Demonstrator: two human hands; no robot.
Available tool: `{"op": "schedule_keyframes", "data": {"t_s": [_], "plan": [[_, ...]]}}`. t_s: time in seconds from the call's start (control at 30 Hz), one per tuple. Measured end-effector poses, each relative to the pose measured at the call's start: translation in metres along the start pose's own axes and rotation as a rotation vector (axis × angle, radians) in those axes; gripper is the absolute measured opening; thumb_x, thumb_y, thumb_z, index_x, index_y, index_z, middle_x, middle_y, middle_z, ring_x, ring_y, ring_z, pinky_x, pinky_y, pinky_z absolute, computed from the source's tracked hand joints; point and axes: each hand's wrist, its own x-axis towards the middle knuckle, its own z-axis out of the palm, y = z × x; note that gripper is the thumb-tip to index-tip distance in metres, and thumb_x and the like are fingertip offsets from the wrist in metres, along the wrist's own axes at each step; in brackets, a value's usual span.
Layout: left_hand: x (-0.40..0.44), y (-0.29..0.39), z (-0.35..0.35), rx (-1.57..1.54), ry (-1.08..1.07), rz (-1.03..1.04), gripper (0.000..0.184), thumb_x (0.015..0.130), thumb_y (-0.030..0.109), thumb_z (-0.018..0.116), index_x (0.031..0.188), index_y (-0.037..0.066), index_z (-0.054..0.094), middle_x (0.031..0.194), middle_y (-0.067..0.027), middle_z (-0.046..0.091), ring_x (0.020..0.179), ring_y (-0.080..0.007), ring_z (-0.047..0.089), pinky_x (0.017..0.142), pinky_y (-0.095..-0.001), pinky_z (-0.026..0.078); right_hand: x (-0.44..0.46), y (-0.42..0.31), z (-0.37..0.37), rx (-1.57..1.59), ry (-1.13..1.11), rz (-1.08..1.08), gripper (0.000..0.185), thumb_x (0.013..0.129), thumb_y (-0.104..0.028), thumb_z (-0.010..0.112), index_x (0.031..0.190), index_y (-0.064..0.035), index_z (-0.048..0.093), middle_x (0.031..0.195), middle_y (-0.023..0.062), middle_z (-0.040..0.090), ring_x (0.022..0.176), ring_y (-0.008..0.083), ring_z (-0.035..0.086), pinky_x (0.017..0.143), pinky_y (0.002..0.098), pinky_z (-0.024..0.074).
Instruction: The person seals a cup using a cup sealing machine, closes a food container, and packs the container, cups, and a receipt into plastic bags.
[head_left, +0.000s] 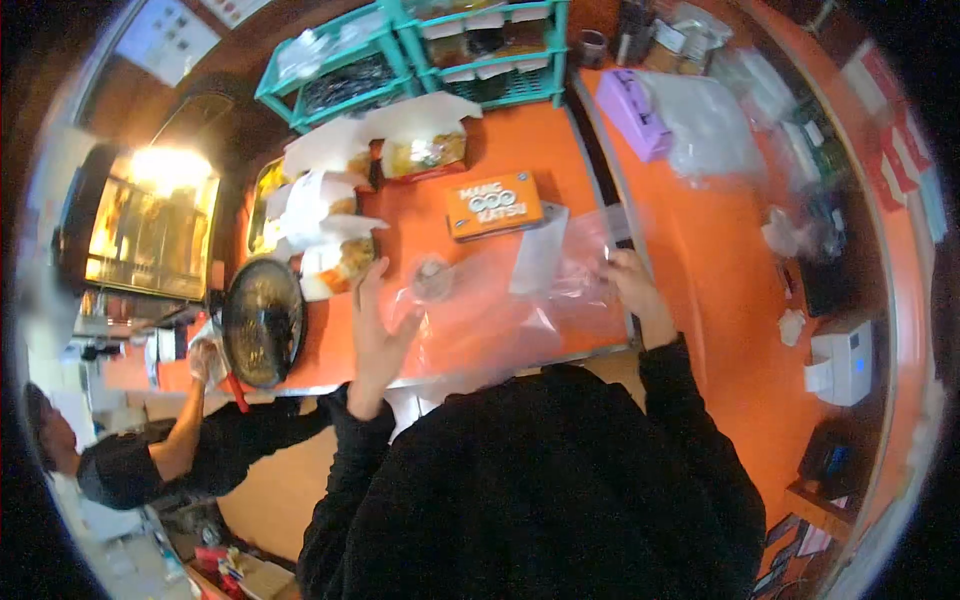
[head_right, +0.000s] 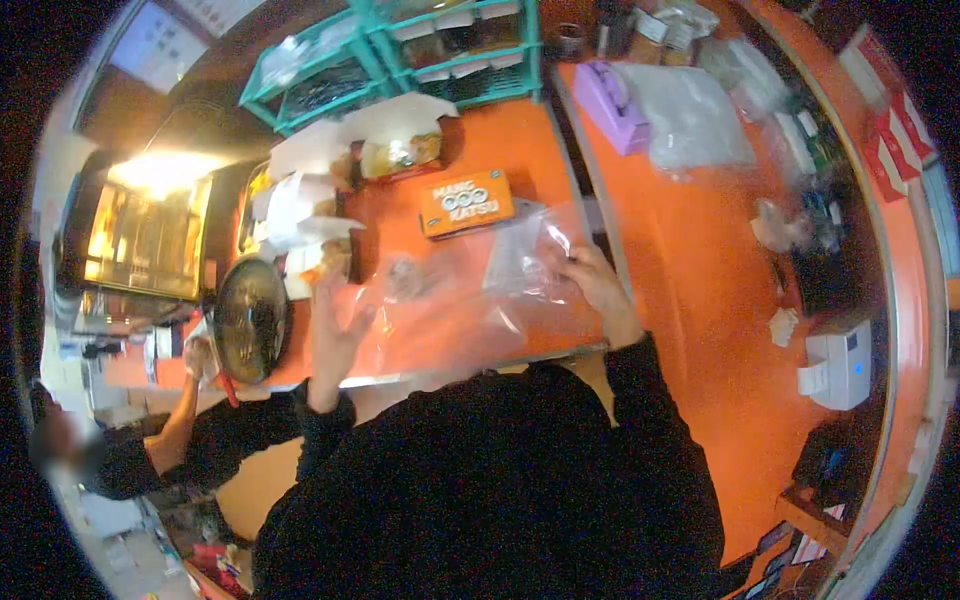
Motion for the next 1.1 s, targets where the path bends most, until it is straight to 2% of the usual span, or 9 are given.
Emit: {"op": "schedule_keyframes", "data": {"t_s": [0.07, 0.23, 0.33, 0.4, 0.57, 0.67, 0.8, 0.93, 1.1], "plan": [[-0.031, -0.002, 0.012, 0.439, 0.115, 0.065, 0.030, 0.078, 0.010, 0.055, 0.105, -0.002, 0.050, 0.105, -0.0104, 0.054, 0.094, -0.0169, 0.052, 0.080, -0.0294, 0.042, -0.013, -0.002, 0.036, -0.013, -0.077, -0.078, 0.020, 0.075, -0.008, 0.059, 0.092, 0.0000, 0.051, 0.076, 0.0047, 0.056, 0.066, 0.0120, 0.056, 0.055, 0.0224, 0.0461], [-0.064, -0.021, 0.079, -0.373, -0.296, -0.511, 0.018, 0.072, 0.009, 0.063, 0.085, 0.000, 0.055, 0.076, -0.0065, 0.058, 0.066, -0.0124, 0.054, 0.060, -0.0244, 0.044, -0.039, 0.057, 0.145, -0.573, 0.184, -0.298, 0.020, 0.070, -0.013, 0.064, 0.084, 0.0001, 0.057, 0.076, 0.0040, 0.057, 0.060, 0.0103, 0.051, 0.050, 0.0261, 0.0410], [-0.082, -0.045, 0.078, -0.476, -0.364, -0.720, 0.015, 0.069, 0.008, 0.065, 0.077, 0.001, 0.054, 0.067, -0.0056, 0.058, 0.059, -0.0113, 0.053, 0.054, -0.0247, 0.044, -0.044, 0.078, 0.158, -0.379, -0.163, -0.402, 0.021, 0.068, -0.010, 0.065, 0.083, -0.0007, 0.053, 0.070, 0.0022, 0.052, 0.058, 0.0104, 0.049, 0.047, 0.0247, 0.0395], [-0.109, -0.071, 0.082, -0.219, -0.195, -0.321, 0.014, 0.070, 0.005, 0.064, 0.071, 0.000, 0.051, 0.061, -0.0069, 0.057, 0.057, -0.0105, 0.054, 0.051, -0.0267, 0.043, -0.067, 0.057, 0.156, 0.072, -0.395, 0.134, 0.022, 0.065, -0.006, 0.065, 0.079, -0.0035, 0.049, 0.065, 0.0000, 0.049, 0.057, 0.0096, 0.048, 0.048, 0.0231, 0.0383], [-0.124, -0.136, 0.012, 0.396, 0.159, -0.112, 0.016, 0.071, 0.009, 0.063, 0.068, -0.001, 0.050, 0.056, -0.0138, 0.055, 0.052, -0.0236, 0.057, 0.050, -0.0325, 0.045, -0.125, -0.028, 0.124, 0.205, -0.078, 0.128, 0.026, 0.060, 0.002, 0.064, 0.080, -0.0044, 0.048, 0.071, 0.0019, 0.050, 0.062, 0.0072, 0.047, 0.052, 0.0223, 0.0389], [-0.132, -0.112, -0.015, 0.357, 0.022, -0.359, 0.020, 0.070, 0.011, 0.065, 0.080, 0.001, 0.052, 0.075, -0.0163, 0.059, 0.066, -0.0227, 0.059, 0.058, -0.0330, 0.046, -0.136, -0.036, 0.125, -0.041, -0.188, -0.196, 0.023, 0.064, -0.003, 0.065, 0.078, -0.0054, 0.047, 0.079, 0.0028, 0.050, 0.072, 0.0108, 0.050, 0.065, 0.0218, 0.0393], [-0.103, -0.003, -0.021, 0.587, 0.200, 0.154, 0.050, 0.066, 0.018, 0.068, 0.107, 0.003, 0.043, 0.121, -0.0181, 0.038, 0.099, -0.0274, 0.049, 0.075, -0.0344, 0.043, -0.102, -0.048, 0.165, -0.572, -0.136, -0.345, 0.029, 0.062, -0.010, 0.067, 0.085, -0.0053, 0.049, 0.091, 0.0073, 0.054, 0.083, 0.0232, 0.055, 0.071, 0.0324, 0.0422], [-0.069, 0.000, 0.010, 0.796, 0.149, 0.436, 0.047, 0.064, 0.021, 0.069, 0.099, 0.000, 0.047, 0.103, -0.0174, 0.050, 0.088, -0.0298, 0.054, 0.070, -0.0354, 0.044, -0.098, -0.062, 0.224, -1.096, -0.160, -0.380, 0.035, 0.061, -0.014, 0.067, 0.091, -0.0081, 0.050, 0.105, 0.0126, 0.051, 0.089, 0.0337, 0.054, 0.073, 0.0406, 0.0428], [-0.067, -0.006, -0.005, -0.490, 0.064, -0.481, 0.037, 0.062, 0.015, 0.068, 0.092, 0.001, 0.051, 0.060, -0.0167, 0.052, 0.059, -0.0330, 0.056, 0.053, -0.0401, 0.043, -0.051, -0.007, 0.132, -1.612, 0.580, -0.424, 0.028, 0.071, -0.013, 0.056, 0.097, -0.0063, 0.051, 0.084, 0.0098, 0.055, 0.079, 0.0273, 0.056, 0.064, 0.0392, 0.0462]]}}
